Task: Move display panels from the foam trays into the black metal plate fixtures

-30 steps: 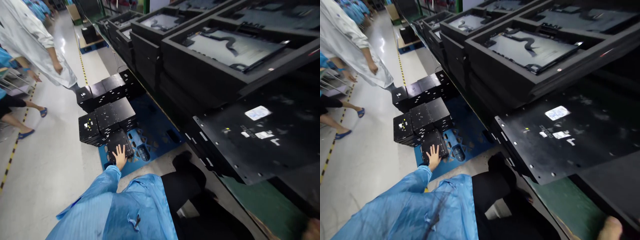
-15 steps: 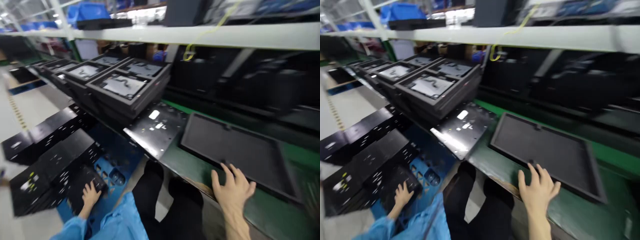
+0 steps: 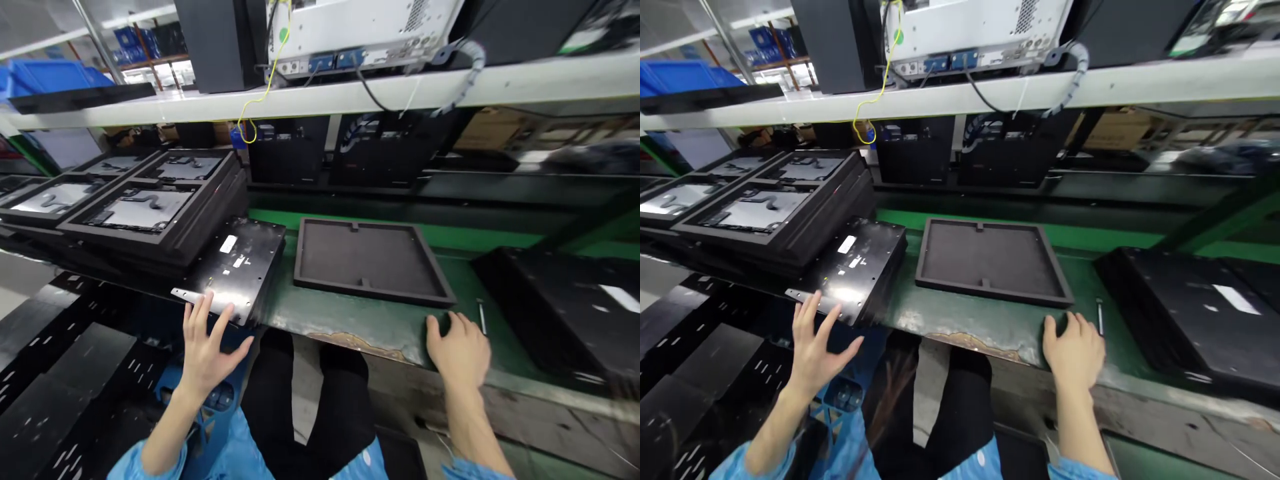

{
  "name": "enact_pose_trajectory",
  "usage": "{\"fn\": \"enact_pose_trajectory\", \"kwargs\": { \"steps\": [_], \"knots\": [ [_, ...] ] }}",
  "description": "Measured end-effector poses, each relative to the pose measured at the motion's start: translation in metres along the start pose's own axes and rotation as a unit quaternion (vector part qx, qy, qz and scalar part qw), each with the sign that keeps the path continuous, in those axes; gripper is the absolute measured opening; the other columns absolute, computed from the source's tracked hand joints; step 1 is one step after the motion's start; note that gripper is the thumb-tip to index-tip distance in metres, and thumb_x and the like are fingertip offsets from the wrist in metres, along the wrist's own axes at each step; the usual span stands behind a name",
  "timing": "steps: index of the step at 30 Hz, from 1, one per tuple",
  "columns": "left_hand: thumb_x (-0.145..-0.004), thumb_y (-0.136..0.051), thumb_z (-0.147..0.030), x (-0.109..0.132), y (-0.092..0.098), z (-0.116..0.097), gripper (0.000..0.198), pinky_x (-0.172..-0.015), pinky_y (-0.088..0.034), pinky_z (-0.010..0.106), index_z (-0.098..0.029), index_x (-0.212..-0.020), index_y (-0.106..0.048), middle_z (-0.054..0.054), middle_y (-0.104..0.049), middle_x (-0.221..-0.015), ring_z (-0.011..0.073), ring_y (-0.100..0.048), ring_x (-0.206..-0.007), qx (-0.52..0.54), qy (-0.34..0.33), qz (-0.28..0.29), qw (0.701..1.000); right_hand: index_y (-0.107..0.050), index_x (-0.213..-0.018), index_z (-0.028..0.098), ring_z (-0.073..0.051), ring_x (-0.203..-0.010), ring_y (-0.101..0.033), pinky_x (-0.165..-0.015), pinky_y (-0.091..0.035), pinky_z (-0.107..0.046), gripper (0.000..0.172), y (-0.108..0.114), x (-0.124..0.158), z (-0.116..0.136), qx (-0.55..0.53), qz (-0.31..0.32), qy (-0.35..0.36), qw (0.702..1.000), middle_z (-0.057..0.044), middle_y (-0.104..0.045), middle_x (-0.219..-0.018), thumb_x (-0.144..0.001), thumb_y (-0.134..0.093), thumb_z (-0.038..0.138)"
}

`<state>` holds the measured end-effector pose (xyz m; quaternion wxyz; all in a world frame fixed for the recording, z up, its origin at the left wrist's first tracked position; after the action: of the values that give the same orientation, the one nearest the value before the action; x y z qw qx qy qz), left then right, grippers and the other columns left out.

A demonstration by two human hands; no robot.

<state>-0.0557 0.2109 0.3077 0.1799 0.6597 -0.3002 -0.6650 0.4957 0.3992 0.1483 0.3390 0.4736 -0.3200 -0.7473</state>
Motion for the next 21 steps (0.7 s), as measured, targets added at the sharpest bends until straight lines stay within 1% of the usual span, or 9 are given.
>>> {"fn": "enact_pose_trajectory", "kwargs": {
  "steps": [3,5,8,12,14,17,19,20,21],
  "knots": [
    [-0.094,-0.086,-0.047,-0.032,-0.017,-0.002,0.088,-0.134,-0.026,0.067,-0.028,-0.169,-0.046,0.016,-0.053,-0.170,0.0423,-0.053,-0.155,-0.003,-0.006,0.060,0.998,-0.069,-0.135,0.014,-0.039,-0.132,-0.058,-0.115,-0.039,-0.056,0.059,0.013,0.005,0.003,-0.010,-0.024,-0.006,1.000,-0.023,-0.069,-0.140,-0.101,-0.043,0.055],
    [-0.096,-0.084,-0.045,-0.036,-0.019,-0.002,0.078,-0.132,-0.032,0.057,-0.031,-0.165,-0.052,0.011,-0.066,-0.159,0.0368,-0.062,-0.147,-0.009,-0.006,0.050,0.999,-0.070,-0.132,0.017,-0.037,-0.130,-0.059,-0.117,-0.038,-0.055,0.051,0.020,0.009,0.007,-0.023,-0.039,-0.010,0.999,-0.019,-0.071,-0.137,-0.102,-0.046,0.051],
    [-0.098,-0.083,-0.038,-0.031,-0.018,-0.005,0.065,-0.124,-0.037,0.051,-0.031,-0.158,-0.060,0.008,-0.071,-0.153,0.0339,-0.066,-0.141,-0.011,0.000,0.028,1.000,-0.068,-0.137,0.019,-0.036,-0.131,-0.058,-0.116,-0.039,-0.054,0.049,0.020,0.012,0.027,-0.071,-0.032,0.011,0.997,-0.017,-0.071,-0.137,-0.102,-0.048,0.047],
    [-0.098,-0.076,-0.020,-0.022,-0.013,-0.019,0.050,-0.114,-0.041,0.046,-0.032,-0.147,-0.071,0.005,-0.079,-0.141,0.0301,-0.074,-0.128,-0.008,-0.014,-0.039,0.999,-0.057,-0.159,0.021,-0.040,-0.146,-0.048,-0.119,-0.039,-0.057,0.065,-0.005,0.017,0.092,-0.105,0.063,0.064,0.990,-0.022,-0.048,-0.165,-0.105,-0.049,0.056],
    [-0.098,-0.072,-0.014,-0.018,-0.010,-0.025,0.048,-0.112,-0.041,0.045,-0.032,-0.143,-0.074,0.003,-0.082,-0.134,0.0279,-0.077,-0.121,-0.003,-0.015,-0.082,0.997,-0.046,-0.168,0.022,-0.045,-0.155,-0.037,-0.125,-0.028,-0.067,0.074,-0.020,0.021,0.127,-0.092,0.111,0.055,0.988,-0.023,-0.036,-0.174,-0.105,-0.047,0.060],
    [-0.099,-0.065,-0.009,-0.014,-0.006,-0.030,0.051,-0.111,-0.041,0.044,-0.033,-0.143,-0.075,0.003,-0.084,-0.129,0.0259,-0.078,-0.115,0.007,-0.021,-0.112,0.993,-0.044,-0.168,0.014,-0.048,-0.158,-0.032,-0.129,-0.013,-0.074,0.079,-0.023,0.029,0.174,-0.150,0.126,0.002,0.981,-0.026,-0.042,-0.171,-0.103,-0.046,0.060],
    [-0.100,-0.062,-0.007,-0.011,-0.001,-0.032,0.051,-0.107,-0.043,0.044,-0.034,-0.142,-0.075,0.002,-0.085,-0.126,0.0250,-0.078,-0.114,0.021,-0.021,-0.113,0.993,-0.056,-0.156,0.012,-0.046,-0.148,-0.047,-0.126,-0.028,-0.069,0.080,-0.013,0.041,0.205,-0.299,0.153,-0.043,0.941,-0.027,-0.054,-0.160,-0.098,-0.051,0.067],
    [-0.101,-0.062,-0.006,-0.009,0.002,-0.033,0.052,-0.105,-0.043,0.043,-0.035,-0.142,-0.075,0.001,-0.085,-0.125,0.0245,-0.077,-0.114,0.030,-0.019,-0.110,0.993,-0.060,-0.149,0.014,-0.043,-0.136,-0.058,-0.120,-0.040,-0.064,0.079,-0.009,0.051,0.222,-0.398,0.200,-0.068,0.893,-0.026,-0.061,-0.150,-0.096,-0.054,0.072],
    [-0.101,-0.062,-0.005,-0.006,0.005,-0.034,0.052,-0.103,-0.044,0.043,-0.036,-0.142,-0.075,0.000,-0.085,-0.125,0.0242,-0.077,-0.114,0.040,-0.016,-0.109,0.993,-0.063,-0.143,0.016,-0.039,-0.123,-0.066,-0.110,-0.050,-0.059,0.079,-0.003,0.065,0.244,-0.498,0.269,-0.089,0.820,-0.024,-0.068,-0.139,-0.094,-0.056,0.077]
  ]
}}
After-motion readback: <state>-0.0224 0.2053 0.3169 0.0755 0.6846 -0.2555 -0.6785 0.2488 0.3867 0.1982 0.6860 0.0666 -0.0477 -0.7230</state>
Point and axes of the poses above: each hand's wrist, its own x-axis away from the middle knuckle, its own y-axis out of the back of the hand, z = x × y, the point moved 6 cm from there along -x, towards the middle knuckle
